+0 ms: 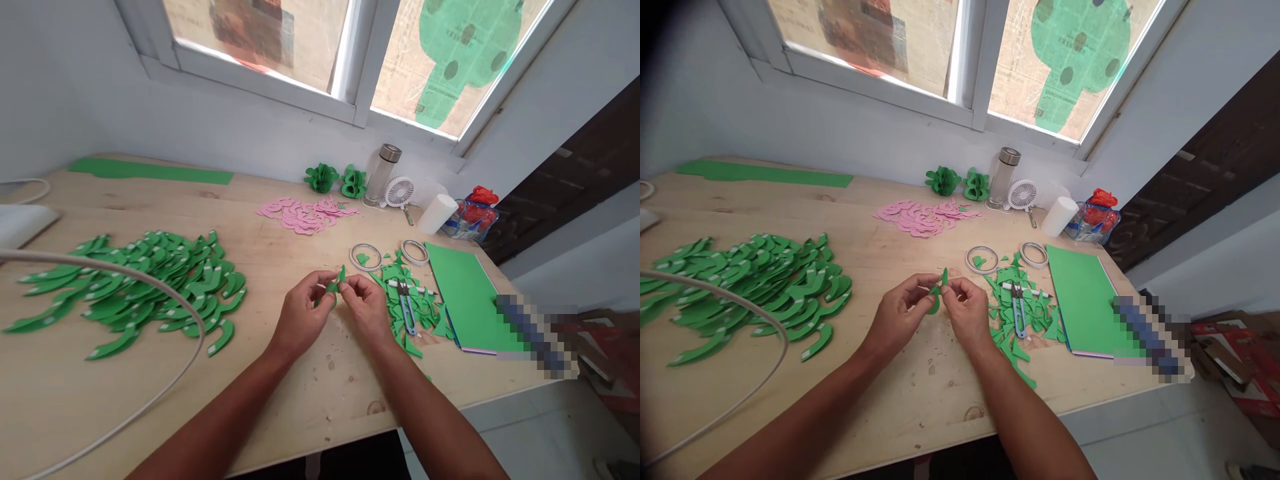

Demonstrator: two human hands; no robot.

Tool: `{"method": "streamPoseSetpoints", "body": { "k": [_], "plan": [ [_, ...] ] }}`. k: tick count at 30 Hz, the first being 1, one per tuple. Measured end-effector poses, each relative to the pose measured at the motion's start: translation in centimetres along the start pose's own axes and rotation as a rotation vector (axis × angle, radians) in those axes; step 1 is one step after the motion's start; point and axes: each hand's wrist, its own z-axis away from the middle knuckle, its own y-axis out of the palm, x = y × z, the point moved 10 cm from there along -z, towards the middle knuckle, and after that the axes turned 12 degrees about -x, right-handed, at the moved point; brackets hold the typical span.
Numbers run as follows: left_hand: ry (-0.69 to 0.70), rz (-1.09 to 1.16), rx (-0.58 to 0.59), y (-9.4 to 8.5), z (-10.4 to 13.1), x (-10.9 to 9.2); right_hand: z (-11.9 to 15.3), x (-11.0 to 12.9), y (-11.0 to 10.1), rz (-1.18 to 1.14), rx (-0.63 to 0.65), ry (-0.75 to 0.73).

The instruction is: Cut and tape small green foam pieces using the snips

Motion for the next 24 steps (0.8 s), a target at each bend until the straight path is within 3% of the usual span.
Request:
{"method": "streamPoseSetpoints", "body": {
  "k": [6,16,20,22,24],
  "plan": [
    [-0.159,0.134,-0.052,-0.5,-0.4,1.2,0.1,-0.5,0.2,-0.003,-0.004,0.015],
    [-0.254,0.212,-0.016,0.1,-0.4,2.1,0.1,-0.9,0.5,0.105,0.016,-0.033],
    [-0.240,0.221,-0.052,-0.4,-0.5,2.2,0.1,-0.4,0.7,0.144,0.051,-0.069],
    [-0.234,0.213,-0.083,-0.8,-0.6,2.3,-0.3,0.1,-0.4,0.162,0.046,-0.067],
    [-0.244,0.206,-0.098,-1.0,-0.6,2.3,-1.1,1.1,-3.0,0.173,-0.031,-0.083]
  ]
}}
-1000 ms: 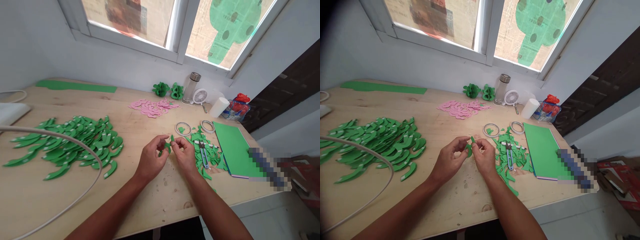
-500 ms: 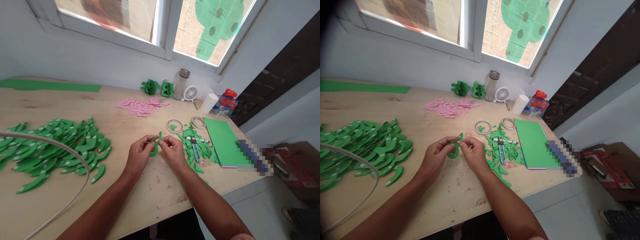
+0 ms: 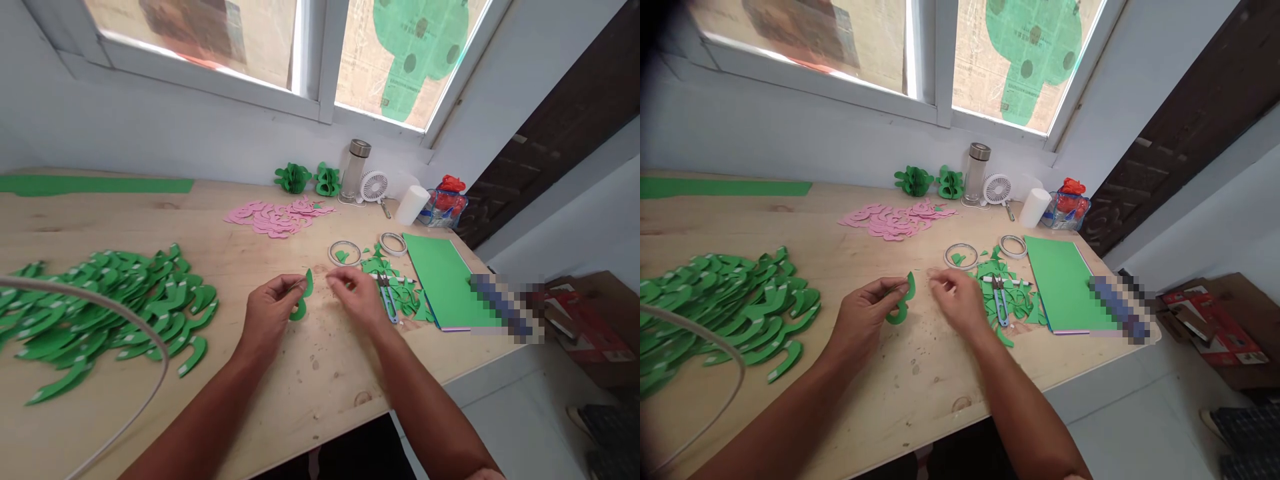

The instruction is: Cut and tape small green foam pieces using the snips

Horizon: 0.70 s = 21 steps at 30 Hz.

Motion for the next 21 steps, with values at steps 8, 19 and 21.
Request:
{"method": "streamPoseSetpoints", "body": {
  "k": [8,19,21],
  "plan": [
    [-0.041,-0.022,0.035,0.9,0.9,0.0,-2.9,-3.9,-11.2,0.514,-0.179,-0.013],
    [0.277,-0.214,0.016,0.7,1.1,-1.3,-1.3,-7.9,-10.8,1.034,-0.005,0.100],
    [0.260,-0.181,0.028,0.8,1.0,-1.2,-1.4,-8.1,-10.7,1.047,-0.011,0.103]
  ]
}}
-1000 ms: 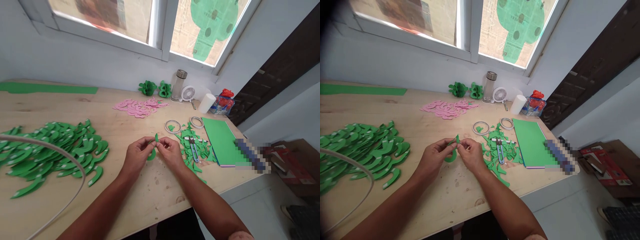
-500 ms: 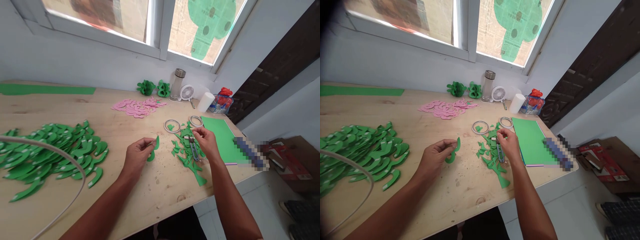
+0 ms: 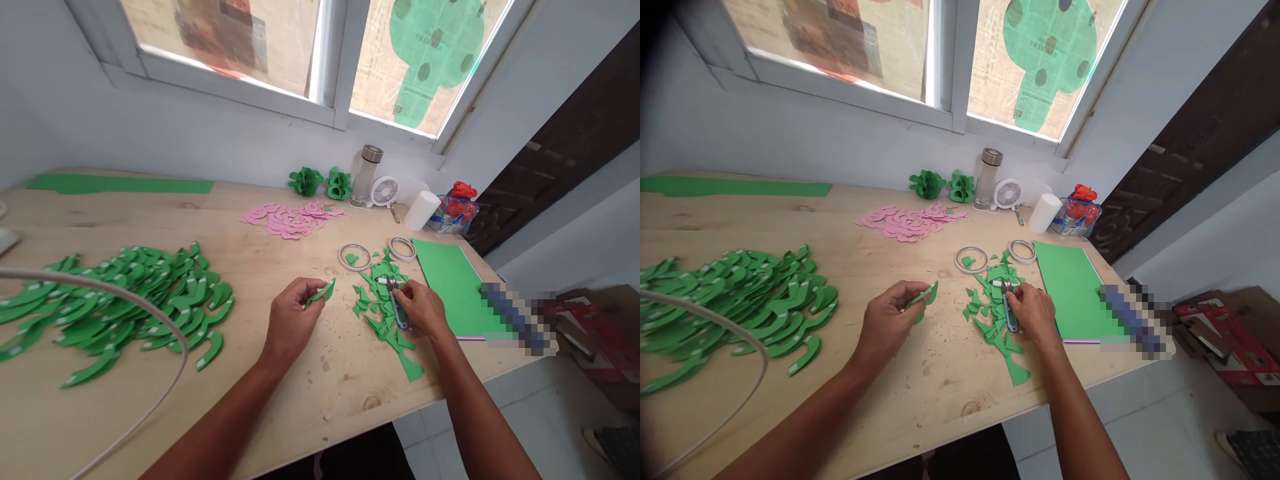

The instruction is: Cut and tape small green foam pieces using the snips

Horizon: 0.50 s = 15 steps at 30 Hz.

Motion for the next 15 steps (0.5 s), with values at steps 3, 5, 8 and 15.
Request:
{"method": "streamPoseSetpoints", "body": {
  "k": [3,5,8,15],
  "plan": [
    [-0.119,0.079,0.027,0.4,0.1,0.5,-0.2,-0.3,0.3,-0.046,-0.016,0.023],
    [-0.199,0.114,0.042,0.6,0.4,0.7,-0.4,-0.5,0.4,-0.103,-0.030,0.040],
    [-0.281,0.160,0.102,1.3,0.7,1.0,-0.4,-0.7,0.6,-0.160,-0.052,0.053],
    [-0.372,0.246,0.220,2.6,1.3,1.5,0.1,-0.3,-0.7,-0.283,-0.131,0.055]
  ]
}}
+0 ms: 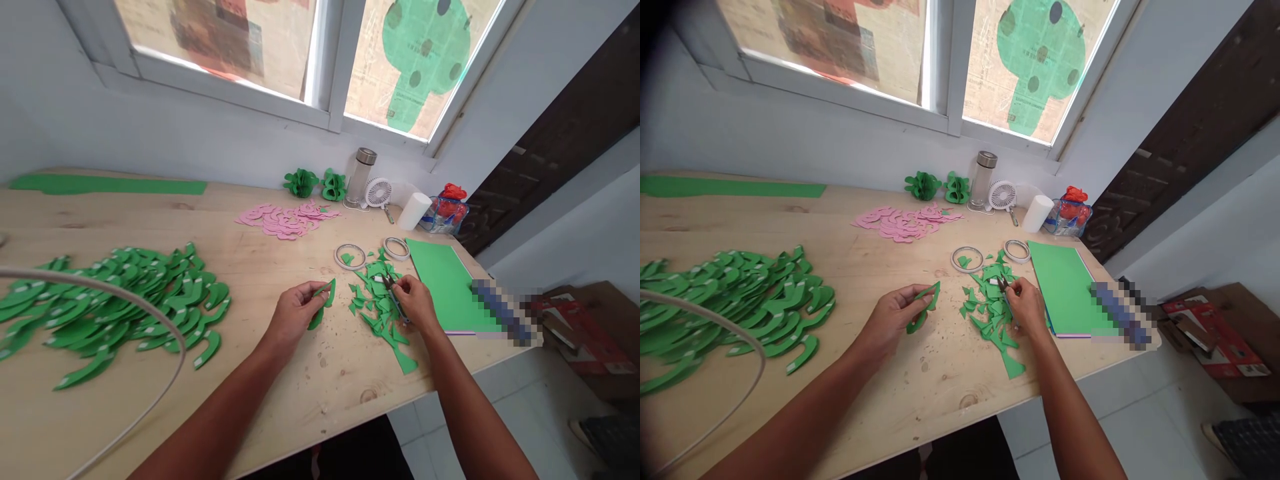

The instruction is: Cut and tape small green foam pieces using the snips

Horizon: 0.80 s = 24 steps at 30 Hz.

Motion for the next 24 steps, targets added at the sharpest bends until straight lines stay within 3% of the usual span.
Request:
{"method": "streamPoseSetpoints", "body": {
  "k": [2,6,10,14,18,24],
  "plan": [
    [-0.025,0.011,0.035,0.3,0.2,0.0,0.2,0.9,-0.6,-0.089,-0.017,-0.004],
    [-0.048,0.019,0.122,1.2,0.7,-0.3,1.1,4.1,-0.7,-0.550,0.047,0.083],
    [-0.035,0.014,0.129,1.2,0.7,-0.7,3.1,9.0,1.7,-0.920,0.279,0.184],
    [-0.011,0.067,0.110,0.8,0.3,-1.0,4.7,12.3,3.8,-1.062,0.373,0.244],
    [-0.003,0.087,0.075,0.2,0.0,-1.0,5.3,13.4,5.1,-1.138,0.383,0.240],
    [-0.013,0.072,0.007,-0.4,-0.3,-0.8,6.2,12.7,7.4,-1.206,0.451,0.289]
  ]
}}
